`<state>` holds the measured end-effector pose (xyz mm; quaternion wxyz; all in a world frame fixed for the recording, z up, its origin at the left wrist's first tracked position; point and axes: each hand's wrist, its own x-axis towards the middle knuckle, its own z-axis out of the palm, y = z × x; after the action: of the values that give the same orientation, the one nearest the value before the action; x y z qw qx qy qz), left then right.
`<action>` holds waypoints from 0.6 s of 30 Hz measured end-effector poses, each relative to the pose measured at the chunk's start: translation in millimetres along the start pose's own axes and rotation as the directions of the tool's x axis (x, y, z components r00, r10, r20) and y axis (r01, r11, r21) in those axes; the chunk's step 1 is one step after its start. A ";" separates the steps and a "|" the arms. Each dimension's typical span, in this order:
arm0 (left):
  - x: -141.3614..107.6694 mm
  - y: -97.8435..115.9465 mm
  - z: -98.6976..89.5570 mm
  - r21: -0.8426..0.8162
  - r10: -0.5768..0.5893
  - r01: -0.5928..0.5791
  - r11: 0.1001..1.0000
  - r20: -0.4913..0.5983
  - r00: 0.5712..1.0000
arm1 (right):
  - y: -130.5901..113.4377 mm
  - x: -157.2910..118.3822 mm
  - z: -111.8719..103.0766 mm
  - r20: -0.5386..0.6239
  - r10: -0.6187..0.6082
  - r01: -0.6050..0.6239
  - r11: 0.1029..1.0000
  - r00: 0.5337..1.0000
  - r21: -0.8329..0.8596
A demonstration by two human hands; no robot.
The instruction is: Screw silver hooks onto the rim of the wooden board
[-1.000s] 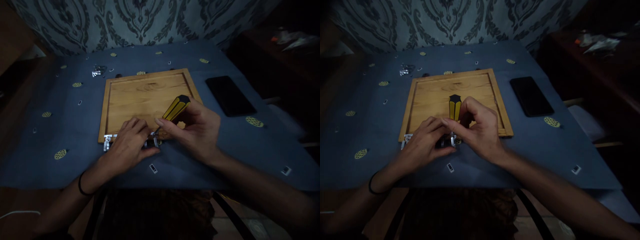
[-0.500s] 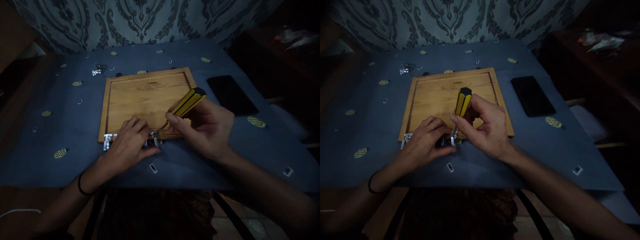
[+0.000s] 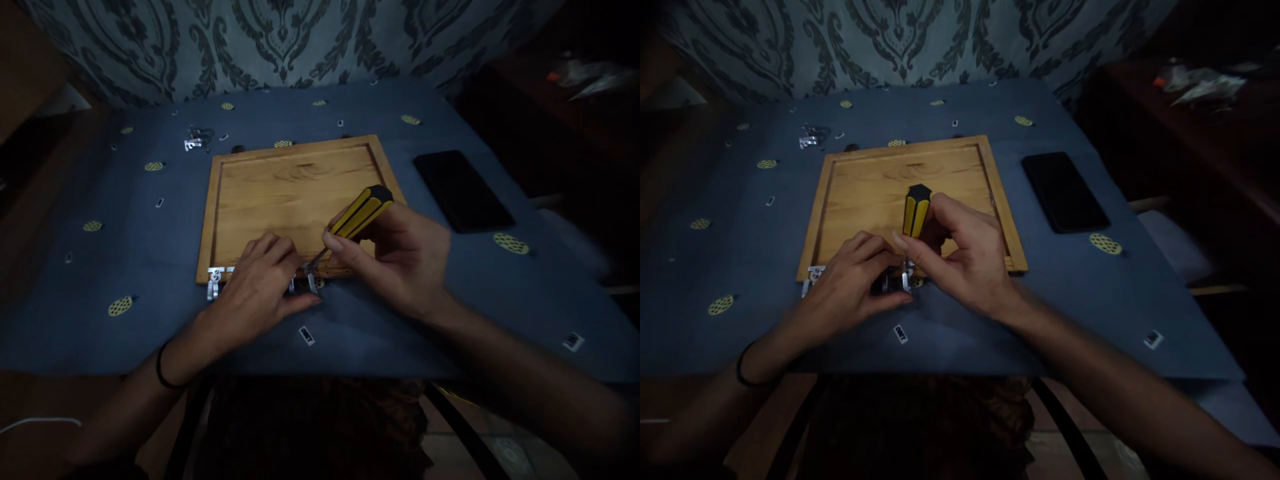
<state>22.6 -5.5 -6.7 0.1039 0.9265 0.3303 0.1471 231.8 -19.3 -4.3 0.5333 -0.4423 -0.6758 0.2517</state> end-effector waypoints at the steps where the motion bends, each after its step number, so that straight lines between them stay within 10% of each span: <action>1: 0.2 0.1 -0.2 -0.002 -0.005 0.005 1.000 0.007 1.000 | -0.6 1.1 -0.5 0.012 -0.012 0.012 1.000 1.000 0.004; 7: 0.5 -0.6 1.0 -0.003 -0.015 0.015 1.000 0.015 1.000 | -6.8 8.8 -3.5 0.130 -0.044 0.044 0.999 0.991 0.006; 18: -0.5 -0.1 2.0 -0.021 -0.029 0.029 0.999 0.007 1.000 | -15.8 13.7 -2.9 0.274 0.180 -0.278 0.883 0.945 0.377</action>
<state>22.9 -5.9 -8.7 0.1167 0.9210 0.3419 0.1459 228.8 -15.4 16.3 0.4981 -0.3651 -0.6076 0.4994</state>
